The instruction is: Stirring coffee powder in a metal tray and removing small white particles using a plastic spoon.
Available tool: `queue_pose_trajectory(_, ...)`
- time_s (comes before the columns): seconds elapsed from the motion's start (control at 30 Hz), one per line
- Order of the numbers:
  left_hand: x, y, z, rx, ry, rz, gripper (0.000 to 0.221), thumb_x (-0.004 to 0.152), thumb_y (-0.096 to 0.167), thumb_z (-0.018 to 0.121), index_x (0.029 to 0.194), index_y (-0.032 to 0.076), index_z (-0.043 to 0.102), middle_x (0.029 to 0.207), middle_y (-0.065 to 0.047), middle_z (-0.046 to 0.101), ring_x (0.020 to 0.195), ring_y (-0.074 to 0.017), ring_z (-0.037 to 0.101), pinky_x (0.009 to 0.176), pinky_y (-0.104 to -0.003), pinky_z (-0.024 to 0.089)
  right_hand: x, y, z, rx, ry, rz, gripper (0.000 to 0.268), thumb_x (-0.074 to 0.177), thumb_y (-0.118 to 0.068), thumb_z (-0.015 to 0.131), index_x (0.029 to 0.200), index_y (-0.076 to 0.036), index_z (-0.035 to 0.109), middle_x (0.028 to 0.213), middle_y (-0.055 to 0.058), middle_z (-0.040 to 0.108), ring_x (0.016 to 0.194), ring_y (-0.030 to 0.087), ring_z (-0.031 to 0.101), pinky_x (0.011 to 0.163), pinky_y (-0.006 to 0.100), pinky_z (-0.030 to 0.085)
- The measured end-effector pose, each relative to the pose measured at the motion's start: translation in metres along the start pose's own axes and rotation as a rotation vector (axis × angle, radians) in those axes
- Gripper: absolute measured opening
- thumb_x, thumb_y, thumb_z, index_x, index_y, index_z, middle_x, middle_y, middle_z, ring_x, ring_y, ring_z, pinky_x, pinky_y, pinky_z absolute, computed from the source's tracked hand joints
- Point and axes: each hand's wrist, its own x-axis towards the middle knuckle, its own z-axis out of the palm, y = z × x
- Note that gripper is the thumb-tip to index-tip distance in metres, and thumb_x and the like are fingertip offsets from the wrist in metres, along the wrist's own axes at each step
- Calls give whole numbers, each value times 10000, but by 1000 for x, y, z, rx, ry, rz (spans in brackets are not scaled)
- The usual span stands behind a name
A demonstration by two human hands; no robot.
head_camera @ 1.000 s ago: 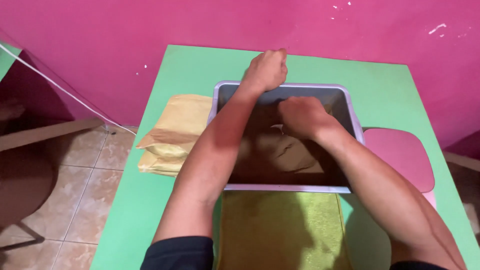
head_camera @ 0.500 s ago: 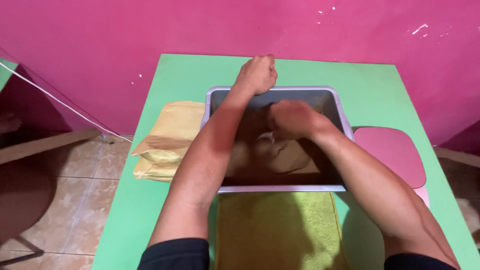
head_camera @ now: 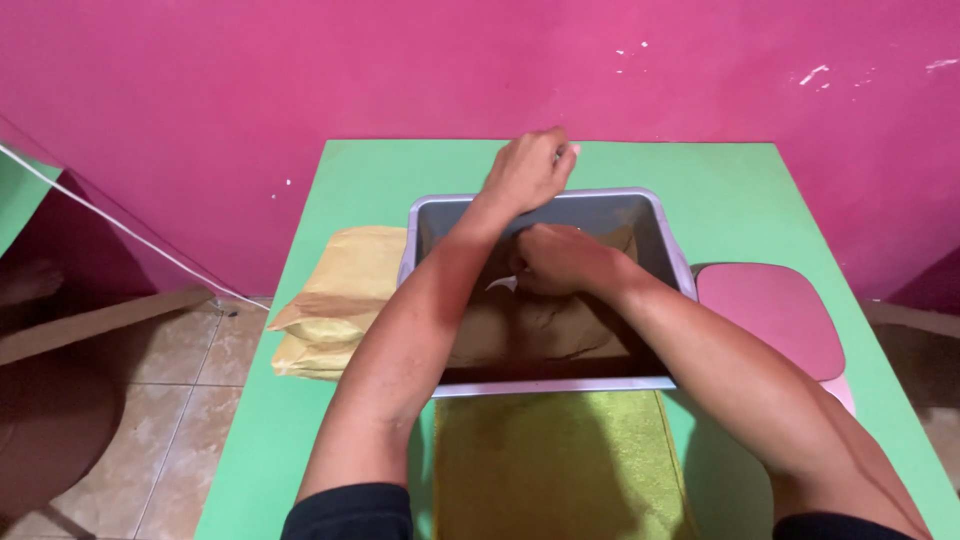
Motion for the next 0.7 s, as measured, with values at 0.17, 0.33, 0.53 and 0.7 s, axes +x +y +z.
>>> queue_pose_trajectory(0.17, -6, -1, 21, 3, -101, 65, 408, 992, 355, 459, 991, 16, 686, 986, -282, 728, 994, -511, 699, 870, -610, 555, 7, 8, 12, -28, 49, -45, 334, 898, -314, 621, 1112, -95, 755, 1141, 162, 733, 1156, 401, 674, 995, 571, 542)
queue_pose_trajectory(0.33, 4, -16, 25, -11, -121, 3, 405, 962, 423, 506, 953, 57, 681, 978, -241, 733, 999, -491, 698, 854, -585, 554, 24, 20, 30, -51, 136, -111, 370, 901, -320, 630, 1094, -23, 736, 1109, 220, 722, 1127, 443, 662, 965, 596, 558)
queue_pose_trajectory(0.53, -8, -17, 8, 208, -316, -172, 646, 1017, 526, 317, 1185, 38, 706, 1169, -238, 717, 1159, -426, 679, 973, -566, 539, 51, 63, 66, -369, 313, -17, 493, 823, -614, 695, 928, -133, 726, 811, 61, 685, 861, 292, 731, 779, 508, 624)
queue_pose_trajectory(0.7, 1, -42, 20, 33, -301, -235, 618, 989, 471, 321, 1098, 40, 750, 1175, -279, 713, 1217, -464, 632, 999, -578, 519, 59, 71, 53, -514, 320, 126, 432, 935, -661, 550, 910, -265, 719, 790, -23, 697, 867, 264, 741, 892, 488, 472)
